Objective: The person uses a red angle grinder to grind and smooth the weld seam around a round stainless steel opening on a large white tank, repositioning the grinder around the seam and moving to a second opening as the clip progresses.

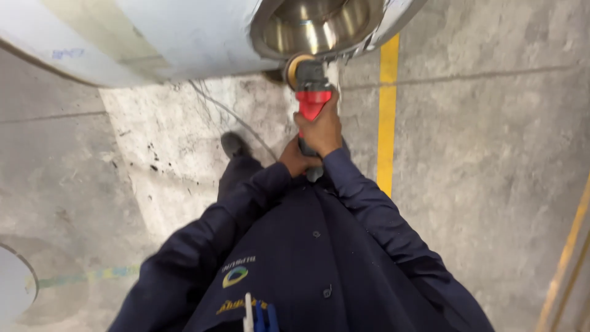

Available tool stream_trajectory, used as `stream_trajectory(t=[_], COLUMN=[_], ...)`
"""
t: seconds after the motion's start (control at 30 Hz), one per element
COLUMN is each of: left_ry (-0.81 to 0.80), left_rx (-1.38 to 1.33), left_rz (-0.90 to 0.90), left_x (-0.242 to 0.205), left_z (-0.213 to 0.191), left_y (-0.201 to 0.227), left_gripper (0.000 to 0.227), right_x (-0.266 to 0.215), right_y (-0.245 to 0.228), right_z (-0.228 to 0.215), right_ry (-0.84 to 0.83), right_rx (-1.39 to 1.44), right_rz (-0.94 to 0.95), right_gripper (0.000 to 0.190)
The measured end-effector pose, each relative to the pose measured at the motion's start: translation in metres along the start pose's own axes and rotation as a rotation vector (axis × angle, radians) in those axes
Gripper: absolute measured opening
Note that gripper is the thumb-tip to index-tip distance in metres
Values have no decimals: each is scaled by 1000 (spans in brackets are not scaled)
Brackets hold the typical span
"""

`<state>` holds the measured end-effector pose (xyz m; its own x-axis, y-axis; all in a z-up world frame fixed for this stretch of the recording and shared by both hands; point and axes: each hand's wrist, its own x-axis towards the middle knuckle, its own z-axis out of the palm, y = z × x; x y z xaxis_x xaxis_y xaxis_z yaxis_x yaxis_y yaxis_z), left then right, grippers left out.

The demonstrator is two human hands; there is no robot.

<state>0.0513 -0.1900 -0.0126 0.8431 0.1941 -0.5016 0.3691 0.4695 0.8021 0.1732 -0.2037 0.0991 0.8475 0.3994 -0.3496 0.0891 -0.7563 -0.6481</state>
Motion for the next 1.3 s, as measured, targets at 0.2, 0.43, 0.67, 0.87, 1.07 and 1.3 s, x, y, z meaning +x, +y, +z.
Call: stream_trajectory(t=[0.2, 0.43, 0.67, 0.87, 1.07, 1.3], left_ry=[225, 129, 36, 26, 109, 337], left_rx=[-44, -249, -524, -529, -369, 49], left_rz=[-2, 73, -1, -48, -55, -140], left_x=[63, 86, 87, 82, 73, 56], left_z=[12, 37, 53, 46, 33, 34], left_y=[-87, -73, -56, -23, -4, 27], left_gripper=[84, 68, 53, 56, 72, 85], right_x=[51, 72, 72, 73, 74, 82], right_y=[17, 27, 10, 7, 2, 26], right_z=[6, -15, -23, -13, -4, -2], right_ry=[-58, -141, -163, -159, -185, -255], right_rx=[-95, -209, -321, -332, -273, 67], right_rz=[-177, -257, -177, -144, -83, -152], right_gripper=[101, 108, 109, 107, 103, 95])
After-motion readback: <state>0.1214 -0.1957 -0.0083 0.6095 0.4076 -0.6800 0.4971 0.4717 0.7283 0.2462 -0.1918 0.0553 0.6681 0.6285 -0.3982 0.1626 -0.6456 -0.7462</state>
